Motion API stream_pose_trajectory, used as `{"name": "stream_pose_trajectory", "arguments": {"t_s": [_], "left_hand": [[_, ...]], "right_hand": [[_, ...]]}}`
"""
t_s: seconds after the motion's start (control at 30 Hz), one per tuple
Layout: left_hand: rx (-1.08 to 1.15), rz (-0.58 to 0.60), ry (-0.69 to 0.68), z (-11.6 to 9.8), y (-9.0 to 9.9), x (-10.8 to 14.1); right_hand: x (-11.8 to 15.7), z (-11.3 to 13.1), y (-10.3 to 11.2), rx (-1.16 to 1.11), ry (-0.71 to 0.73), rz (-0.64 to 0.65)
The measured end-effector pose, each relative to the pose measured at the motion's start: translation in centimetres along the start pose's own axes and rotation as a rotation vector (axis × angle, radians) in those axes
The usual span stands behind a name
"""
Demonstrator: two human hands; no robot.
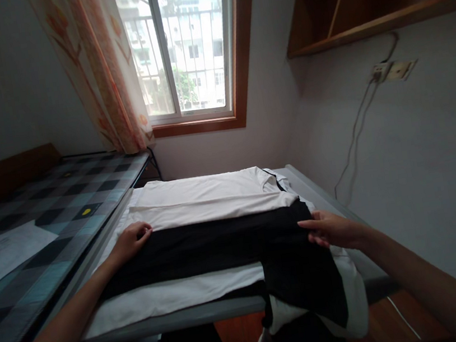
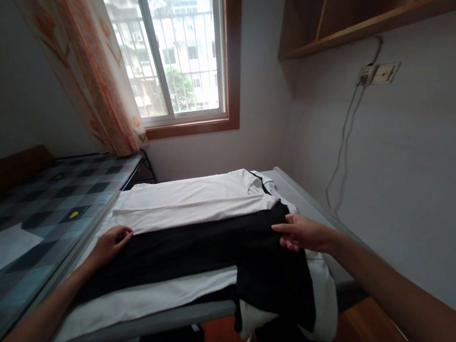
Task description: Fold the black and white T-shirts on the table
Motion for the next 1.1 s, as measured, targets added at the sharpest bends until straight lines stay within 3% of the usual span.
{"name": "stream_pose_trajectory", "arguments": {"t_s": [0.13, 0.23, 0.4, 0.5, 0.6, 0.8, 1.1], "left_hand": [[-0.009, 0.005, 0.003, 0.2, -0.1, -0.1], [-0.018, 0.008, 0.007, 0.4, -0.3, -0.1], [-0.035, 0.012, -0.020, 0.8, -0.6, -0.1], [-0.061, -0.017, -0.055, 0.8, -0.2, -0.2], [-0.123, -0.049, -0.102, 0.8, 0.8, -0.4], [-0.166, 0.167, -0.159, 2.1, 1.0, -0.3], [-0.097, 0.239, -0.103, 4.0, 1.7, -0.5]], "right_hand": [[1.0, -3.3, 1.0, 0.372, -0.182, 0.133], [0.1, -4.1, 3.5, 0.544, -0.202, 0.033], [-1.2, 0.9, 6.2, 0.587, 0.108, -0.254], [-1.8, 4.2, 6.5, 0.686, 0.297, -0.426], [-3.2, 6.0, 5.8, 0.845, 0.436, -0.554], [-6.8, 5.5, 4.0, 1.208, 0.483, -0.661], [-6.8, 4.6, 5.0, 1.390, 0.565, -0.747]]}}
Point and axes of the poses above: each hand's wrist, its own x-axis away from the middle knuckle, its own y-axis out of the back of the hand, z = x × y, the point moved 10 cm from there along -x, towards the middle knuckle, and after that the axes turned 7 degrees about -y, right-handed, at the moved point
